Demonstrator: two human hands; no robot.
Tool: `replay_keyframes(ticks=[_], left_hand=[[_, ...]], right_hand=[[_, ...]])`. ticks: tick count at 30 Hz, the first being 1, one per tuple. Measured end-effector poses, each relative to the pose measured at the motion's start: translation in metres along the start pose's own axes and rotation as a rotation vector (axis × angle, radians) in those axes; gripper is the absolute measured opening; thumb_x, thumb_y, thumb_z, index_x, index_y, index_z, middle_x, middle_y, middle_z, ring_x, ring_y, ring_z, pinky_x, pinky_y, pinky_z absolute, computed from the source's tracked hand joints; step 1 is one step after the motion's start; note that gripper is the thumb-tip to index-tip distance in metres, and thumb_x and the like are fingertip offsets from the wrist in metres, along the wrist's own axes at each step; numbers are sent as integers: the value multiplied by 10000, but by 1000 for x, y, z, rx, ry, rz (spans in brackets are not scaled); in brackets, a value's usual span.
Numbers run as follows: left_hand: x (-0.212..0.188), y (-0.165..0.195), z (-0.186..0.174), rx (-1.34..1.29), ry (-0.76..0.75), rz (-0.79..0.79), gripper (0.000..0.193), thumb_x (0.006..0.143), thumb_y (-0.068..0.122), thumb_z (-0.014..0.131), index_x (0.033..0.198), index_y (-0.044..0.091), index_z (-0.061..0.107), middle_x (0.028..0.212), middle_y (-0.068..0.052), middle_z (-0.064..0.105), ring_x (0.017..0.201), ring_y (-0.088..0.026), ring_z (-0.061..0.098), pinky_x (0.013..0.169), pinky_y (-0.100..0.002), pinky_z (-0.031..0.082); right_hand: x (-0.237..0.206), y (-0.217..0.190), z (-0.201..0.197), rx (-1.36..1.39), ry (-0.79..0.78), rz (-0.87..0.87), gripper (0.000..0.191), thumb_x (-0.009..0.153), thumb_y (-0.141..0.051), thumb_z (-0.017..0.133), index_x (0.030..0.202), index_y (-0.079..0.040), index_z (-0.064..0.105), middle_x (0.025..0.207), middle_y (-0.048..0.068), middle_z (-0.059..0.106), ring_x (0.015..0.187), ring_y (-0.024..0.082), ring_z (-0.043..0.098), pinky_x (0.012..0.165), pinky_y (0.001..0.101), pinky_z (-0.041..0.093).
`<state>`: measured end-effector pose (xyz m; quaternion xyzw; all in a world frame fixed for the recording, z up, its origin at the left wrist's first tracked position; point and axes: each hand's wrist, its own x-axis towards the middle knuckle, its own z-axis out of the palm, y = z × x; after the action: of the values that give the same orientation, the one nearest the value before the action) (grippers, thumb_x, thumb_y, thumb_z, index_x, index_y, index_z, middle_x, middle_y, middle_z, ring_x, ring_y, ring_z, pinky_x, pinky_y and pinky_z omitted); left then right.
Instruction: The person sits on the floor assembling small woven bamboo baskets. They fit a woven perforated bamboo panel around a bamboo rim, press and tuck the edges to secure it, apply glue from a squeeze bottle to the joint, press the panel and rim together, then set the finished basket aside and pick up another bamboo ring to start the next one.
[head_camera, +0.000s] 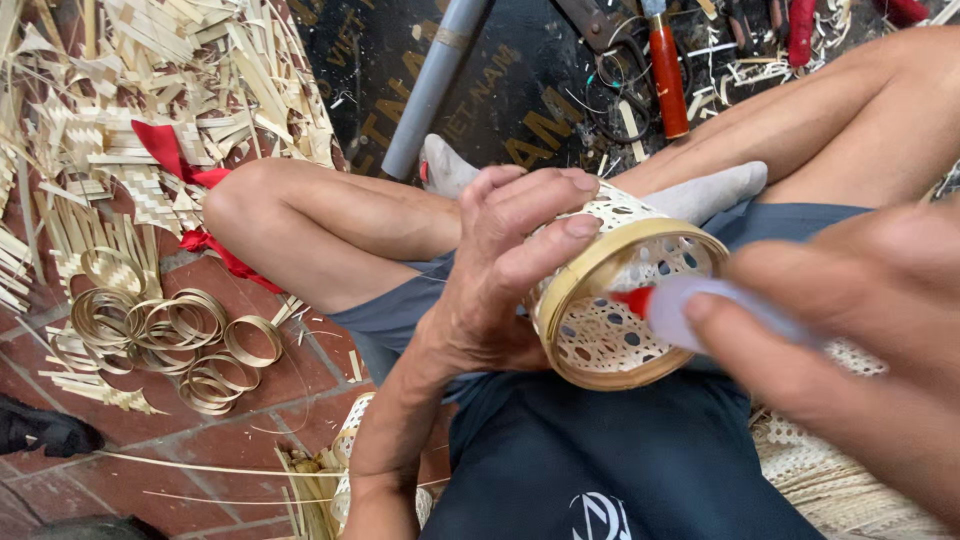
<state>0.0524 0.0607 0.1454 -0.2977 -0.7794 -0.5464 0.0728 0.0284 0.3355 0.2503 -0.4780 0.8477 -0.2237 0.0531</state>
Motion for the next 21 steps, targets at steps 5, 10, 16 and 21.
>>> replay_keyframes(ticks=[5,10,16,21], left_hand=[[6,3,-6,33,-48,49,744,930,227,916,1455,171,392,1486,-91,493,1351,-269,570,1171,-495,301],[5,6,-3,48,-48,68,705,968,232,905,1461,183,404,1502,-89,499,1373,-259,572,1168,-491,305],[2,7,-2,28,-39,89,707,977,218,887,1465,179,377,1487,-110,501,1361,-283,576,1203,-523,297],[-1,7,0,-12,-42,79,710,961,211,882,1449,166,368,1476,-136,503,1375,-321,575,1189,-539,316]], right_hand=[[33,-23,-11,-168,-101,-109,454,723,-231,603,1060,50,721,1029,237,715,667,190,563,546,345,333],[38,-30,-7,-270,-138,-166,475,763,-235,604,1070,106,728,970,263,721,584,188,538,490,329,335],[36,-28,-4,-246,-169,-220,500,740,-290,593,1027,97,726,905,282,726,535,199,579,443,329,416],[36,-23,-4,-230,-258,-246,509,811,-293,585,1085,116,716,927,336,708,575,209,601,462,319,422]])
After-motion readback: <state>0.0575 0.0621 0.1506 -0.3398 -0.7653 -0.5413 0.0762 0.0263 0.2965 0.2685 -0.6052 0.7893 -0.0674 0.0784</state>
